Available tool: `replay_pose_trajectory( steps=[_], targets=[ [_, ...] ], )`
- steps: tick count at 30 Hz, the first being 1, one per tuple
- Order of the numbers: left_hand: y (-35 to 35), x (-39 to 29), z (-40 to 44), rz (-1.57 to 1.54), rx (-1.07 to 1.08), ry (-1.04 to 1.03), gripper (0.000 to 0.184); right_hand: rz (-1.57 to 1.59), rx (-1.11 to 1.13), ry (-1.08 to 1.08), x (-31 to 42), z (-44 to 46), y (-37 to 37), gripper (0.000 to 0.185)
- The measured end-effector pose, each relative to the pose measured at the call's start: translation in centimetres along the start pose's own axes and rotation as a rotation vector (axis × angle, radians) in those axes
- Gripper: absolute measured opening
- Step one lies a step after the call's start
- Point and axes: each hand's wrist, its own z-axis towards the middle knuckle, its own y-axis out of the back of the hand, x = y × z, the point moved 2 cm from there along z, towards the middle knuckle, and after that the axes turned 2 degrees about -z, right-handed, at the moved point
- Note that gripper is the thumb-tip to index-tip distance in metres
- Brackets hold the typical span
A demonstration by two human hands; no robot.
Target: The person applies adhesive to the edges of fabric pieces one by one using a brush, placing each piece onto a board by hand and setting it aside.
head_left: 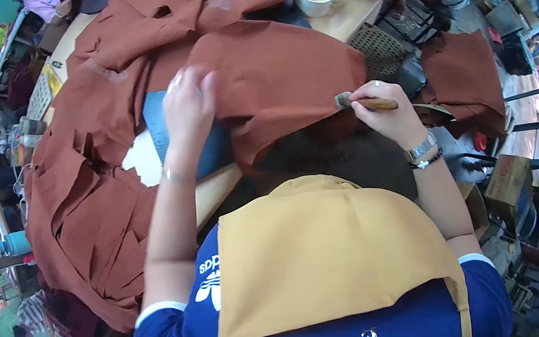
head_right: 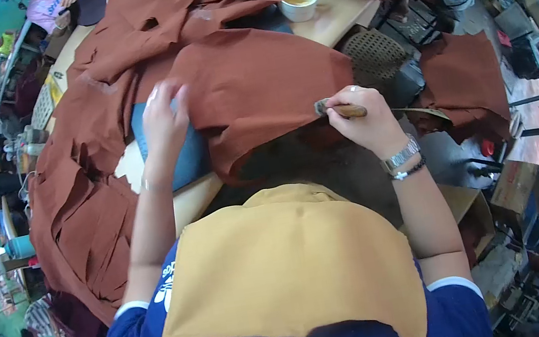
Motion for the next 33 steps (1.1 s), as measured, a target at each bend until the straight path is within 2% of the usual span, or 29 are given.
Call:
replay_pose_trajectory(
  steps=[1,3,5,9,12,15,16,19,22,25,28,33],
  targets=[
    [1.3,1.1,-2.9,0.135,-0.062,0.086,0.02,0.011,-0.008,0.003,0.0,0.0,-0.1,0.012],
    [1.2,3.1,-7.8,0.224,0.167,0.27,0.022,0.018,-0.014,0.006,0.1,-0.2,-0.1,0.012],
    [0.6,1.2,-9.7,0.07,0.093,0.209,0.027,0.012,-0.026,0.024,-0.4,-0.2,-0.2,0.013],
    [-2.0,-3.5,-8.1,-0.082,0.262,0.223,0.033,0.065,0.0,-0.06,-0.5,-0.4,0.1,0.013],
    [-7.3,-3.2,-7.0,-1.152,0.11,0.469,0.035,0.068,-0.046,-0.006,-0.8,-0.6,-0.2,0.013],
    [-7.1,-6.4,-5.2,-1.881,0.089,0.857,0.039,0.073,-0.068,0.024,-1.2,-0.8,-0.4,0.013],
    [-6.4,-6.9,-4.7,-2.029,0.287,0.935,0.042,0.077,-0.073,0.032,-1.3,-0.8,-0.5,0.013],
    [-8.1,-5.8,-4.0,-2.391,0.537,0.902,0.045,0.094,-0.095,0.045,-1.4,-1.0,-0.6,0.013],
    [-8.4,-6.2,-3.6,-2.379,0.653,0.967,0.048,0.12,-0.098,0.039,-1.0,-1.1,-0.5,0.013],
    [-10.5,-5.9,-3.1,-2.533,0.768,0.978,0.052,0.115,-0.068,0.015,-1.0,-1.0,-0.3,0.014],
    [-11.1,-7.3,-2.5,-2.536,0.766,0.883,0.057,0.09,-0.055,0.004,-1.6,-1.0,-0.6,0.015],
    [-9.0,-10.1,-2.1,-2.279,0.924,0.836,0.063,0.054,-0.039,0.011,-1.5,-0.8,-0.6,0.014]
  ],
)
